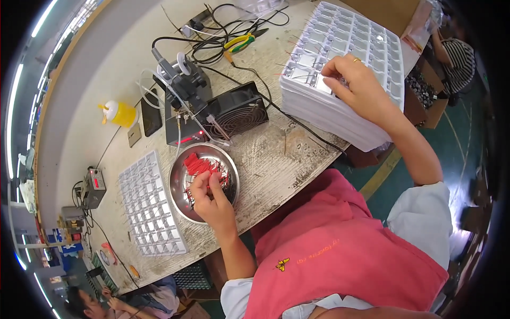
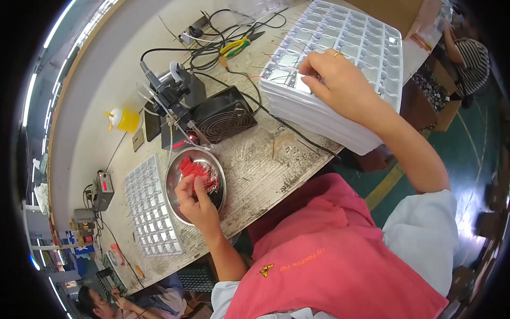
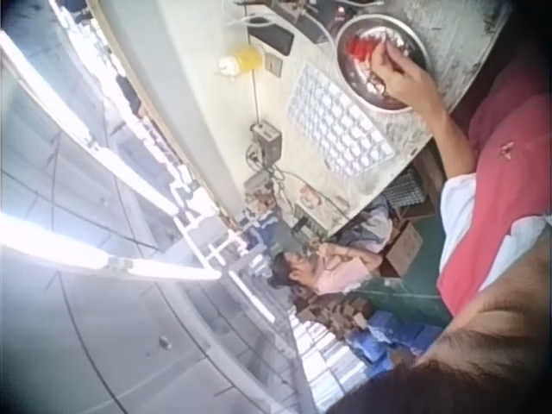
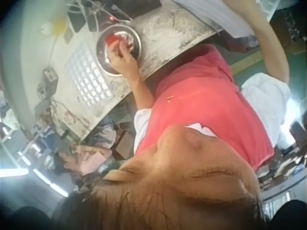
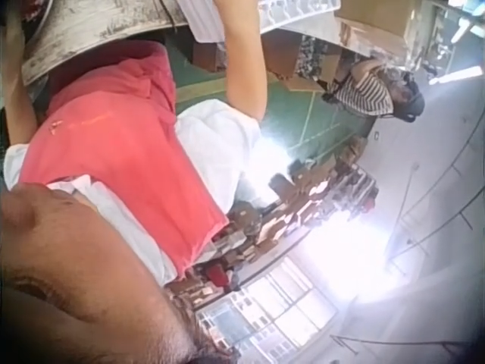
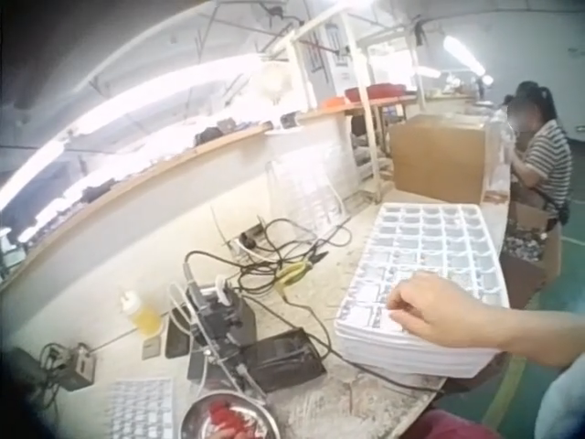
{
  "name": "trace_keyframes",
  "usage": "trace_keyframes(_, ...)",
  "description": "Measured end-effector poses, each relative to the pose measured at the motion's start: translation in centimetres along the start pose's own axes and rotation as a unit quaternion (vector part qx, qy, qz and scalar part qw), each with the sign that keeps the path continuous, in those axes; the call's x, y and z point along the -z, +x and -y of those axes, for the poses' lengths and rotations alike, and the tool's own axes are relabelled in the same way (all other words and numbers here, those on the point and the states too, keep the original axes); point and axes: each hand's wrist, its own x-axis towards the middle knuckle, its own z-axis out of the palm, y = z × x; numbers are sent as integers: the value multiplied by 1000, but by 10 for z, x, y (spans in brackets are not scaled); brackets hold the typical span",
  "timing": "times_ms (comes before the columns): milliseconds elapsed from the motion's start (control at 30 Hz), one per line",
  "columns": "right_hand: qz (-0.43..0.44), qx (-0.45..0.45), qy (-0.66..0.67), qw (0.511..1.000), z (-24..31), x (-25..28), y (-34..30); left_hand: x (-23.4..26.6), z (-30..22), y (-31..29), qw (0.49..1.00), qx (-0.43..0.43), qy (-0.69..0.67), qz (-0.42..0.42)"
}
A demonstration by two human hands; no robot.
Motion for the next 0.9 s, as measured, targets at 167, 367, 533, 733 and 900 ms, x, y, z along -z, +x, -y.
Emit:
trace_keyframes(167, -65, 134, -160, 976, -6, -4, -8, -4, 2, -2, 1000, -12, 0, -9)
trace_keyframes(367, -43, 153, -172, 972, -2, 17, -23, -1, 1, -4, 1000, 26, -8, -4)
trace_keyframes(533, -47, 97, -229, 967, -4, 20, -38, 0, 6, -4, 1000, 22, -1, 2)
trace_keyframes(733, -32, 112, -243, 963, -3, 16, -31, -7, 3, -5, 1000, 18, -13, 4)
trace_keyframes(900, 6, 58, -128, 990, -24, 25, -30, -5, 2, -5, 999, 21, -19, 18)
